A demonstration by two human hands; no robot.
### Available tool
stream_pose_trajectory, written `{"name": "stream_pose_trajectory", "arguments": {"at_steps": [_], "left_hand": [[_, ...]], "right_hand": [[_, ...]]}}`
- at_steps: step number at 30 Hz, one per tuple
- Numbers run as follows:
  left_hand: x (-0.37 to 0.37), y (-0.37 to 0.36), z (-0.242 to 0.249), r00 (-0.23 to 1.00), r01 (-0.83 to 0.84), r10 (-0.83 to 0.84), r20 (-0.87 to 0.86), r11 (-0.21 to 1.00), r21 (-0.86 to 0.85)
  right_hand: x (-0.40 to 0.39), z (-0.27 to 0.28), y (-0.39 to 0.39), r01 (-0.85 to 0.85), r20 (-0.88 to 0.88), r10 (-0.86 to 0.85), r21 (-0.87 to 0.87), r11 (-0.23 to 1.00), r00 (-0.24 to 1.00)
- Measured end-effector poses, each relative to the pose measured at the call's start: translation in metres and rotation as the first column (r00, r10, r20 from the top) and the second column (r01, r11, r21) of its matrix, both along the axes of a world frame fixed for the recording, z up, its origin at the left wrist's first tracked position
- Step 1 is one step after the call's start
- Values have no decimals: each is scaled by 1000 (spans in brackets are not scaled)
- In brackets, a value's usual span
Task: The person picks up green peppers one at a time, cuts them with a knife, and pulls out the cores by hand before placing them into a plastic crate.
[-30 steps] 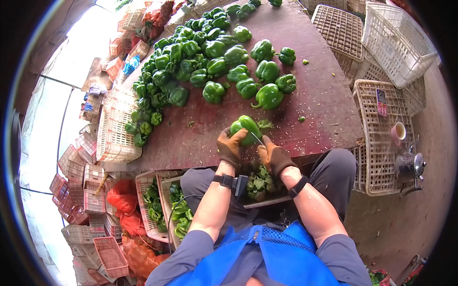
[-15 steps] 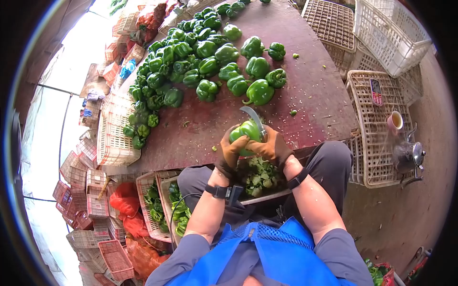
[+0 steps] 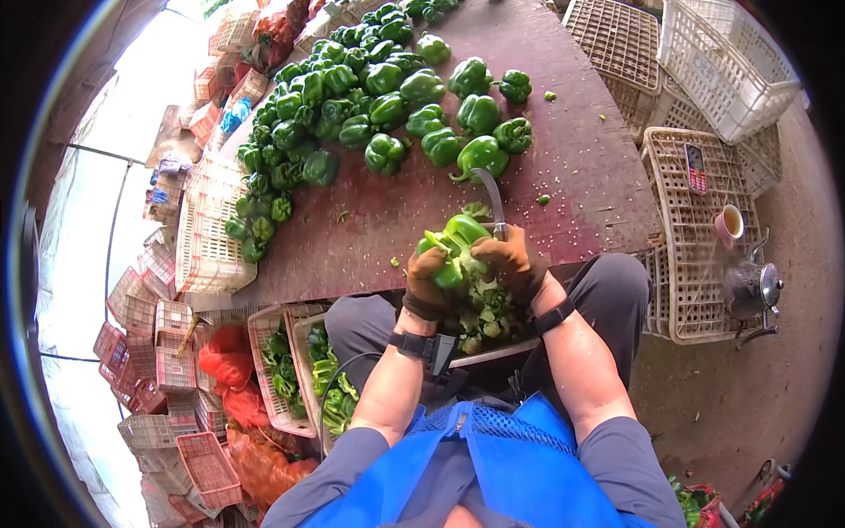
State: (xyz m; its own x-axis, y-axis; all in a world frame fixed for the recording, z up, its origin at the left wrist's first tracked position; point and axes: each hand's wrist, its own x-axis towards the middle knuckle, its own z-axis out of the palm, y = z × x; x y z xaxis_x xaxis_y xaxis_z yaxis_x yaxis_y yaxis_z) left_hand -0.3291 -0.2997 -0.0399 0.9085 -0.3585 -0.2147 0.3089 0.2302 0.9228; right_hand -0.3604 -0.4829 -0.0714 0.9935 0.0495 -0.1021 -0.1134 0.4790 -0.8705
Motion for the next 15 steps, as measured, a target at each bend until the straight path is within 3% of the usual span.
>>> {"name": "stream_pose_trajectory", "arguments": {"at_steps": [3,5,6,8,11,13,15], "left_hand": [[-8,-1,26,998,36,-46,-53,984,-177],[-9,-3,35,999,39,-45,-25,980,-196],[-9,-4,34,998,-25,29,53,997,-79],[-13,-7,27,963,-183,149,225,973,138],[-20,-8,15,861,-299,93,499,887,351],[-23,-11,1,800,-313,30,600,873,373],[-34,-21,6,781,-290,54,622,914,285]], "right_hand": [[9,-28,-3,9,231,28,-156,988,973],[7,-24,-3,3,163,16,-116,993,987],[6,-12,-2,18,84,-13,-59,998,996],[-2,31,7,133,-277,-83,167,977,957],[3,17,7,72,-273,-83,-52,996,958],[8,0,6,128,-236,-135,-45,991,962],[12,-20,5,179,-193,-177,-8,984,965]]}}
